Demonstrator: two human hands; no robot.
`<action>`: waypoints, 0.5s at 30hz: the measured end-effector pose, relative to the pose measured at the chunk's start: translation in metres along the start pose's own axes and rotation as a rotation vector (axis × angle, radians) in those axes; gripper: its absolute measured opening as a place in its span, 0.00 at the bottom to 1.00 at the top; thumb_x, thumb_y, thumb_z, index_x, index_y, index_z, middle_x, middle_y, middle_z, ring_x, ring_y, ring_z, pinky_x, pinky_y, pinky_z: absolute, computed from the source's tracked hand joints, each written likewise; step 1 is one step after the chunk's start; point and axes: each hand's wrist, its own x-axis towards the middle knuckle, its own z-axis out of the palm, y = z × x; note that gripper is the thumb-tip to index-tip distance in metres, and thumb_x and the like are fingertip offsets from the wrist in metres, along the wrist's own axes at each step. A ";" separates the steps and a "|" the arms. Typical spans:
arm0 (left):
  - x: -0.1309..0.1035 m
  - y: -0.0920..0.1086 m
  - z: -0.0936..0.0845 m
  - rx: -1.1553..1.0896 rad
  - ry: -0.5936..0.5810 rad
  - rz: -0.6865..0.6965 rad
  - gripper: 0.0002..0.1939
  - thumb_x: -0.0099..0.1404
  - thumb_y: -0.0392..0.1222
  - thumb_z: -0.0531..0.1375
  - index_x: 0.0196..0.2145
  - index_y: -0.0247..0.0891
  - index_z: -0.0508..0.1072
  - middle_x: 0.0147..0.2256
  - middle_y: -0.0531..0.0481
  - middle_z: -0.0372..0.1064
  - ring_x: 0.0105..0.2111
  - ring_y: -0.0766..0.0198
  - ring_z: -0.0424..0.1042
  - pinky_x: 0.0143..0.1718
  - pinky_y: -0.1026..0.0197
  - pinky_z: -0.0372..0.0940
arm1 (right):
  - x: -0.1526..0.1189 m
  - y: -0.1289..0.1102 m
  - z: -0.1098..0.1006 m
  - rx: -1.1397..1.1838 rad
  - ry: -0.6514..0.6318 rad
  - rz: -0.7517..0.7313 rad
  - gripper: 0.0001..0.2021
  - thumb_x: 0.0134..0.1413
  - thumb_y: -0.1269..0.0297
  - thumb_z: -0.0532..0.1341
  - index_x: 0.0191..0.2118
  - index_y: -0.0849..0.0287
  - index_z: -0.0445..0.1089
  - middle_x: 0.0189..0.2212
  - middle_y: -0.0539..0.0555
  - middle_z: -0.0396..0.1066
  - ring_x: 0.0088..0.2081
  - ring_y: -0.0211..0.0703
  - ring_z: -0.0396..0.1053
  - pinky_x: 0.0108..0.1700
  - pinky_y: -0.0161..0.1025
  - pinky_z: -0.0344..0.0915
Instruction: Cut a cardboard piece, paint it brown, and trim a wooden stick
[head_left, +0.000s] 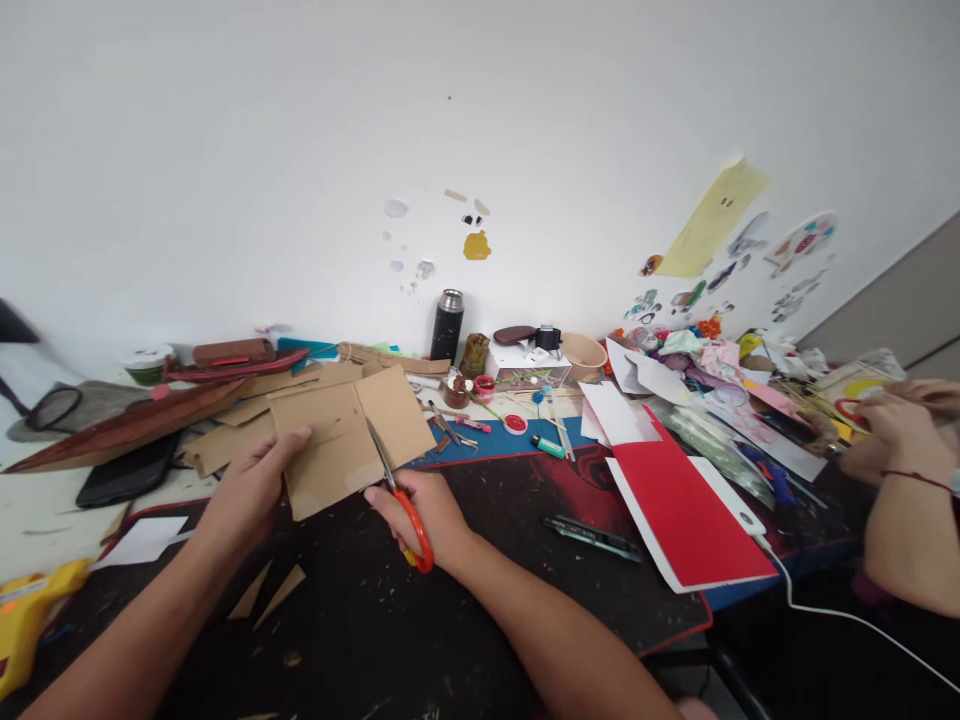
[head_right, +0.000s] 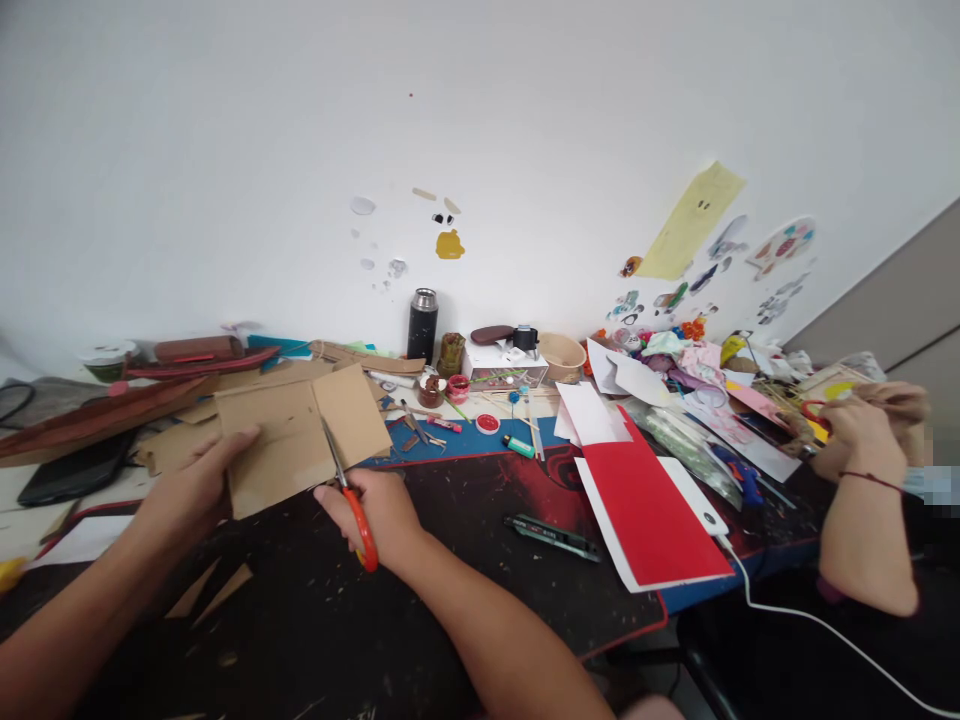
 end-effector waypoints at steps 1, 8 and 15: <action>0.002 0.001 -0.004 0.025 -0.001 -0.005 0.31 0.49 0.57 0.77 0.44 0.38 0.76 0.33 0.48 0.82 0.26 0.56 0.78 0.22 0.62 0.71 | -0.001 0.000 0.000 0.007 -0.017 -0.003 0.24 0.61 0.40 0.66 0.27 0.55 0.66 0.17 0.44 0.64 0.17 0.36 0.66 0.22 0.32 0.60; 0.002 0.006 -0.009 0.102 -0.068 0.067 0.35 0.50 0.62 0.76 0.47 0.36 0.77 0.30 0.47 0.81 0.24 0.54 0.78 0.19 0.61 0.68 | -0.004 0.000 0.000 0.086 -0.135 -0.027 0.27 0.56 0.34 0.67 0.37 0.58 0.74 0.22 0.48 0.73 0.24 0.40 0.75 0.29 0.34 0.70; -0.004 0.011 -0.008 0.301 -0.056 0.162 0.34 0.49 0.67 0.73 0.41 0.35 0.78 0.22 0.50 0.76 0.18 0.58 0.70 0.19 0.60 0.68 | -0.006 -0.004 -0.003 0.138 -0.175 0.067 0.32 0.44 0.35 0.75 0.44 0.58 0.76 0.25 0.49 0.75 0.30 0.47 0.80 0.31 0.36 0.72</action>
